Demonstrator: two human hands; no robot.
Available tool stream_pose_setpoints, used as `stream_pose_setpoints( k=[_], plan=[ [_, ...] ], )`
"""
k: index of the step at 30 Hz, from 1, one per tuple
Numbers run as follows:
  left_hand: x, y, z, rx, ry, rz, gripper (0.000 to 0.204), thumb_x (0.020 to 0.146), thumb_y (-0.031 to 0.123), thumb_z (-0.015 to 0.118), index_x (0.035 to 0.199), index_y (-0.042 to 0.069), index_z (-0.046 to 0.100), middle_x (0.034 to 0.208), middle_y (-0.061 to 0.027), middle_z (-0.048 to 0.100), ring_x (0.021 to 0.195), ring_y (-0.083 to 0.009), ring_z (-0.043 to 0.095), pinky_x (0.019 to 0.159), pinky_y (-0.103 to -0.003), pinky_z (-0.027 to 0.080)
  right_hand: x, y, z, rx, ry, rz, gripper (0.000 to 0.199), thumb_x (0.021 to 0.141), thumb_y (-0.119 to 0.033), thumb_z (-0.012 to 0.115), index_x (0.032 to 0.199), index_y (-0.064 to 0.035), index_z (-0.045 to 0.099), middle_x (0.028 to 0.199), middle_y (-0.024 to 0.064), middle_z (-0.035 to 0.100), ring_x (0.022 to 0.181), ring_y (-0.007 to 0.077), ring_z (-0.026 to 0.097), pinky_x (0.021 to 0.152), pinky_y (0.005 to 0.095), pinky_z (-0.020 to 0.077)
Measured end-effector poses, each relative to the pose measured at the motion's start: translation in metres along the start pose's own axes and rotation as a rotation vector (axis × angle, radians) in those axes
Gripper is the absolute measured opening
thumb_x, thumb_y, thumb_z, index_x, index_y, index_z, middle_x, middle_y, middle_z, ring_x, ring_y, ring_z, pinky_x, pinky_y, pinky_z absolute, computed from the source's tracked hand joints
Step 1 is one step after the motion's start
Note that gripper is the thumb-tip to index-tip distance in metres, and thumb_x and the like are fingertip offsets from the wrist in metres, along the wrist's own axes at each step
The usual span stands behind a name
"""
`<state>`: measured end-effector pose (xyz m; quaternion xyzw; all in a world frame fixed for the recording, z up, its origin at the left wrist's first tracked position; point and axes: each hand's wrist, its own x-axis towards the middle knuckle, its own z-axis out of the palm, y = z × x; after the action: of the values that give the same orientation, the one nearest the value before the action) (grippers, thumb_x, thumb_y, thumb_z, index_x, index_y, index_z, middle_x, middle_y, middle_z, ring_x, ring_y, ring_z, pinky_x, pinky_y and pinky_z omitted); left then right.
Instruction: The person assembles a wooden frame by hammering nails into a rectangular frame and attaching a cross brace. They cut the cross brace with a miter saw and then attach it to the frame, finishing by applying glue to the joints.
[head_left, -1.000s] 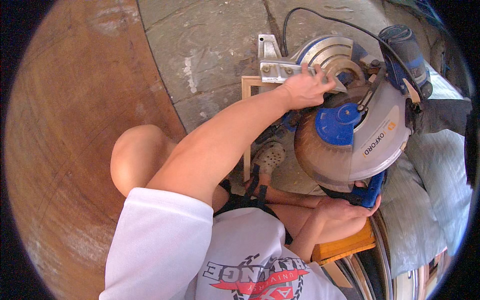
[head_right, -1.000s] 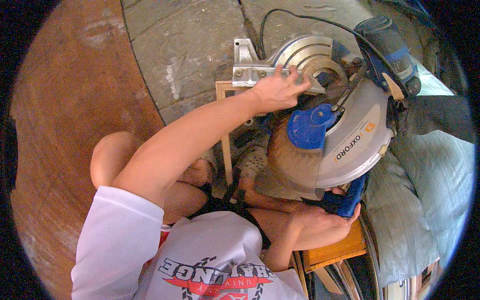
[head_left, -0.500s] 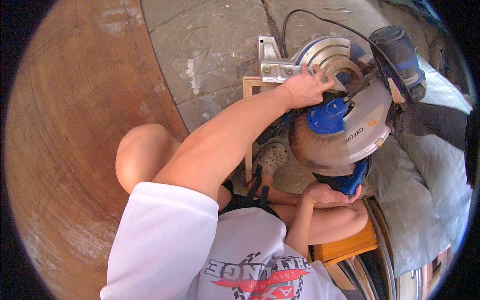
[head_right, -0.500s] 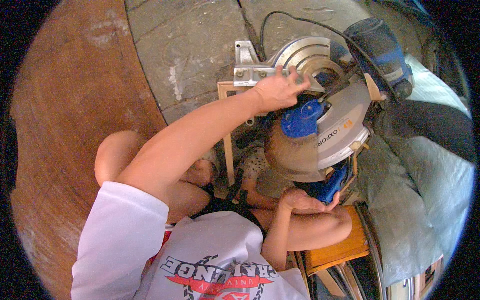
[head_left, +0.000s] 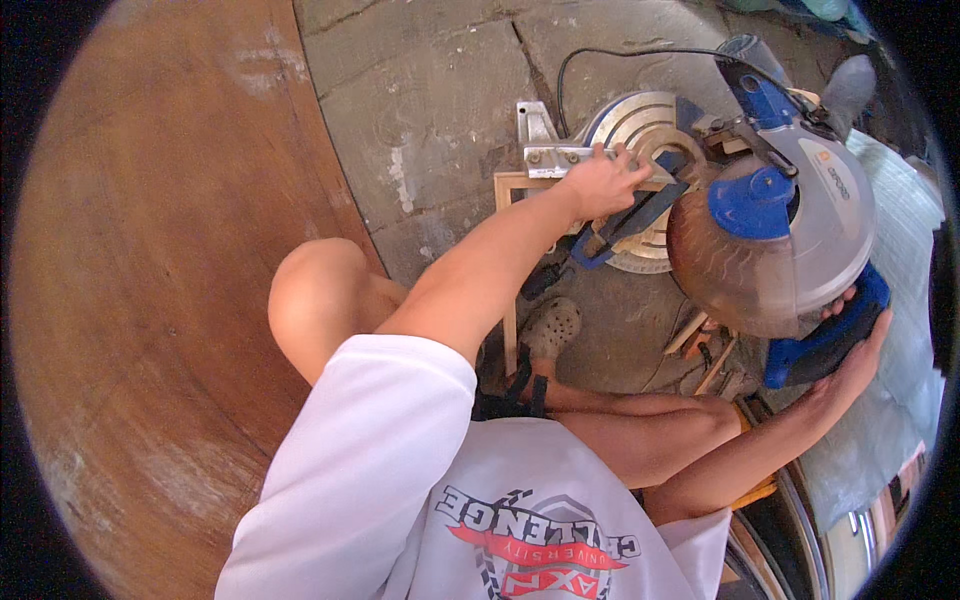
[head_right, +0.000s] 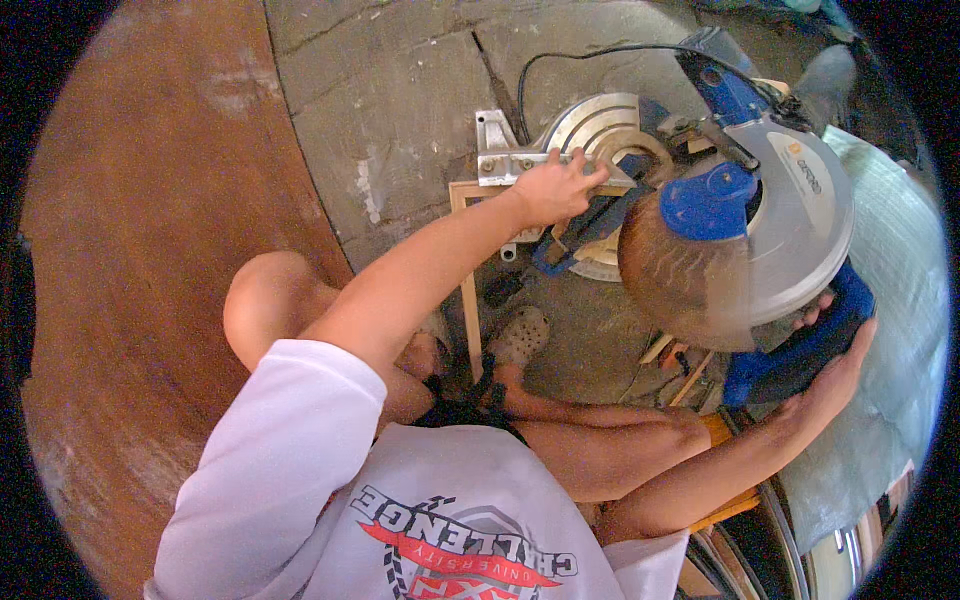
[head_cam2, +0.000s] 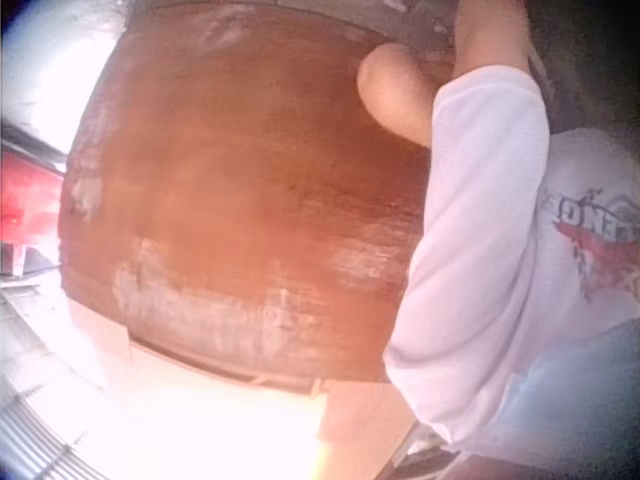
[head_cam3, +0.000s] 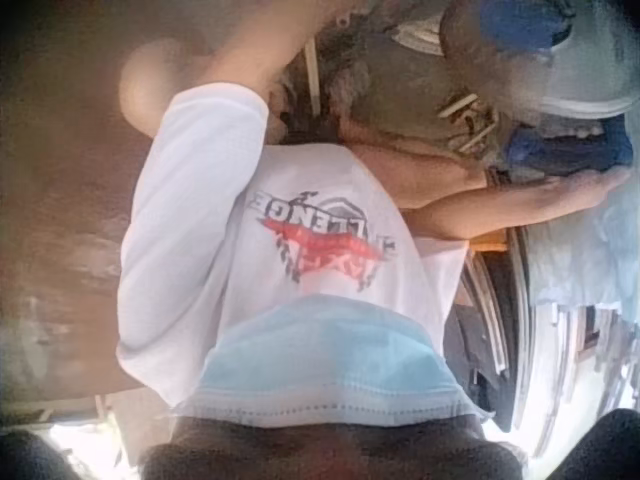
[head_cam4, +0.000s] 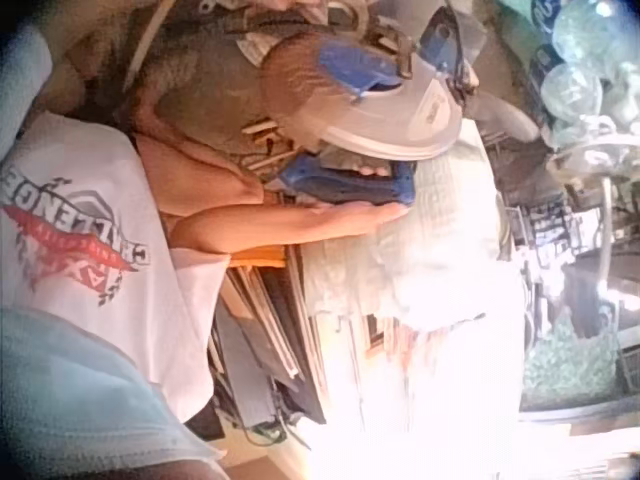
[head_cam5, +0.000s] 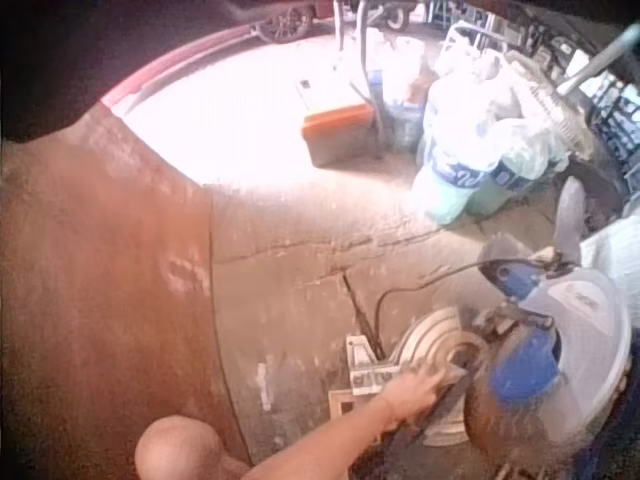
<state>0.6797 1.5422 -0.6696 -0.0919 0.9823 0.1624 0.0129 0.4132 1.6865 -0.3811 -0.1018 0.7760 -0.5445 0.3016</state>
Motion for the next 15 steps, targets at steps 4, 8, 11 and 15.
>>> stream_pose_setpoints(
  k=[4, 8, 11, 15],
  plan=[
    [-0.001, -0.001, -0.004, 0.014, -0.02, 0.009, 0.02, 0.084, 0.019, 0.067, 0.092, 0.004, 0.078, 0.14, -0.0142, 0.045, 0.123, -0.0418, 0.054, 0.088, -0.059, 0.056, 0.018, -0.013, -0.006, 0.026, 0.107, -0.041, 0.047, 0.108, -0.037, 0.046, 0.133, 0.0014, 0.057, 0.116, 0.0126, 0.068, 0.095, 0.0236, 0.065, 0.086, 0.0375, 0.0532],
    [-0.002, -0.001, -0.002, -0.015, 0.036, -0.008, 0.02, 0.084, 0.019, 0.067, 0.092, 0.005, 0.078, 0.139, -0.014, 0.045, 0.121, -0.0411, 0.055, 0.088, -0.057, 0.056, -0.09, 0.083, 0.035, -0.585, 0.509, -0.288, 0.037, 0.106, -0.027, 0.049, 0.124, 0.0033, 0.06, 0.123, 0.0152, 0.061, 0.111, 0.0268, 0.061, 0.095, 0.0403, 0.051],
    [-0.001, -0.003, 0.001, 0.025, -0.043, 0.008, 0.026, 0.086, 0.02, 0.065, 0.104, 0.005, 0.076, 0.14, -0.0137, 0.045, 0.122, -0.0408, 0.054, 0.087, -0.058, 0.056, -0.173, 0.212, 0.123, -1.256, 0.082, -0.355, 0.035, 0.1, -0.021, 0.059, 0.125, 0.0033, 0.058, 0.111, 0.0171, 0.063, 0.099, 0.0267, 0.062, 0.085, 0.0404, 0.053],
    [0.002, -0.002, 0.002, -0.02, -0.046, 0.02, 0.029, 0.085, 0.021, 0.064, 0.106, 0.004, 0.075, 0.141, -0.0155, 0.045, 0.127, -0.0423, 0.052, 0.092, -0.063, 0.052, -0.234, 0.309, 0.203, -0.975, -0.549, -0.065, 0.049, 0.093, -0.028, 0.07, 0.128, 0.0003, 0.05, 0.12, 0.0263, 0.058, 0.091, 0.0457, 0.067, 0.073, 0.0507, 0.0553]
  ],
)
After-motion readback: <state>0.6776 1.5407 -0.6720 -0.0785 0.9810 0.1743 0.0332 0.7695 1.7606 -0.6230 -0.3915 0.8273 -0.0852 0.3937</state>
